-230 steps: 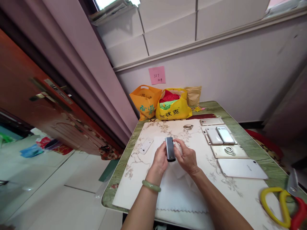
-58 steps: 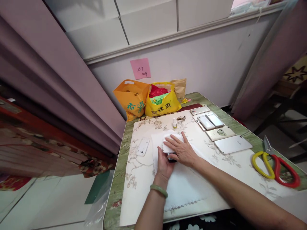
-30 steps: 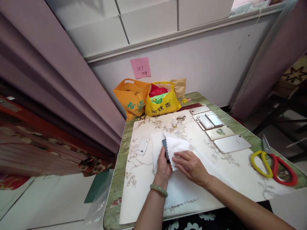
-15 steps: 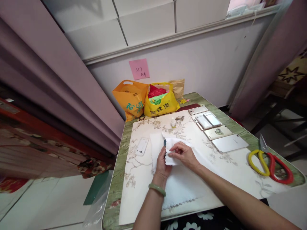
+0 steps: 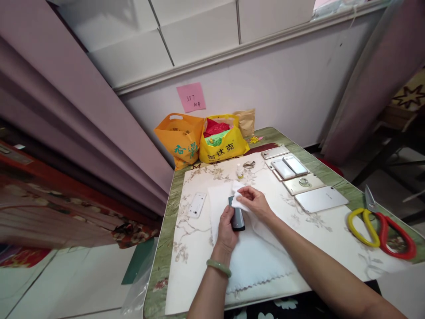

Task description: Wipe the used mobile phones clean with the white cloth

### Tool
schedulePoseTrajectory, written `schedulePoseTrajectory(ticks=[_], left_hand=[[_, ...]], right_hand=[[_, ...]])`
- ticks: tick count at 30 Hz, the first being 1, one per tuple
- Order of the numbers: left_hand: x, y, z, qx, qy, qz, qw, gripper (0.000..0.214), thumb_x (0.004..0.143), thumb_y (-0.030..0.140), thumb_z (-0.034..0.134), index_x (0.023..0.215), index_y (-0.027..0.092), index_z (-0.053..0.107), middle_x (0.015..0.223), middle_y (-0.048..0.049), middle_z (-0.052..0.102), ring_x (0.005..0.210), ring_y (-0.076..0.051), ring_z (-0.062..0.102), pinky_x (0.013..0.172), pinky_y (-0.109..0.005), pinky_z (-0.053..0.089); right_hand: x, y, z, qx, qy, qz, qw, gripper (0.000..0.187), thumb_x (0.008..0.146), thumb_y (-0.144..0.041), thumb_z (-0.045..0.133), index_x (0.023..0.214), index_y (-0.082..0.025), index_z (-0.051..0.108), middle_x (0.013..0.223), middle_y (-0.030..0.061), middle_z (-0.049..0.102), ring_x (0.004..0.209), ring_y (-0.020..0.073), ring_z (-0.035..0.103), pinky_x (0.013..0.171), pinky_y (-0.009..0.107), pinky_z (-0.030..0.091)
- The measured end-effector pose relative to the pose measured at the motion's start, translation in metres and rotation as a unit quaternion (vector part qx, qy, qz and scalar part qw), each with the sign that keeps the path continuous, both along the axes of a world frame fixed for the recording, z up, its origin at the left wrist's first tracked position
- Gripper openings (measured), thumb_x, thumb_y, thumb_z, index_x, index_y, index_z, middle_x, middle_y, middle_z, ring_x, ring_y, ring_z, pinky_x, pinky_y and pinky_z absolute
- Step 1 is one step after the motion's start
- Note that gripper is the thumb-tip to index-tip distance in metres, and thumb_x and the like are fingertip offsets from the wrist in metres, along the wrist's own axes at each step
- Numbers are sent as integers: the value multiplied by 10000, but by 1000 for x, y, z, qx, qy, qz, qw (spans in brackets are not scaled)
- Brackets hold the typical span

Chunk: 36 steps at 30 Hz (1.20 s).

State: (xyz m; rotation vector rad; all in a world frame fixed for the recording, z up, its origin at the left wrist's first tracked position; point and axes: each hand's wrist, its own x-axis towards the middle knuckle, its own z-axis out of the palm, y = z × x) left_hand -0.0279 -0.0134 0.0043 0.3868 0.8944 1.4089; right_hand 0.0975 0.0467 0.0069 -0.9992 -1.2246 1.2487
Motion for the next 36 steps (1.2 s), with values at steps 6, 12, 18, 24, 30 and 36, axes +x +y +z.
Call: schedulePoseTrajectory(ticks=[6,12,18,24,30,36], left_hand=[[8,4,7,4,43,65,997,281,720,383,751,908,185,683,847,-4,686,775,-136,614,728,-244,457],[13,28,32,52,149,115,981,287,739,426,722,849,186,611,724,38,590,667,-98,523,646,-210,405],[26,35,31,46,186,126,973,290,749,437,707,842,182,602,716,34,570,672,-107,509,656,-216,402],[29,21,30,23,270,18,962,290,721,420,727,815,155,663,744,-5,629,681,-131,521,643,-232,403],[37,26,39,17,306,112,945,267,712,413,711,725,172,598,642,32,545,602,-112,460,567,-219,375],[45,47,42,27,245,213,946,285,716,436,689,748,192,544,646,59,497,592,-94,443,581,-212,369]], right_hand=[[-2,-10,-7,-36,10,53,998,360,675,-475,758,832,-168,655,675,-4,618,590,130,530,563,248,439],[-3,-10,-6,-33,8,56,998,313,693,-469,745,725,-167,669,638,3,639,575,138,538,559,252,421],[-1,-8,-1,-58,35,1,998,338,695,-494,741,730,-163,681,649,10,658,595,148,557,584,262,445],[3,1,0,-114,130,-59,983,396,670,-540,744,770,-167,659,657,-1,645,574,138,541,550,253,445],[3,-2,4,-98,99,-16,990,408,693,-556,718,764,-159,661,668,17,651,587,144,545,569,259,456],[3,-4,5,-80,80,6,994,427,687,-581,710,751,-162,662,671,16,656,597,154,552,588,269,457]])
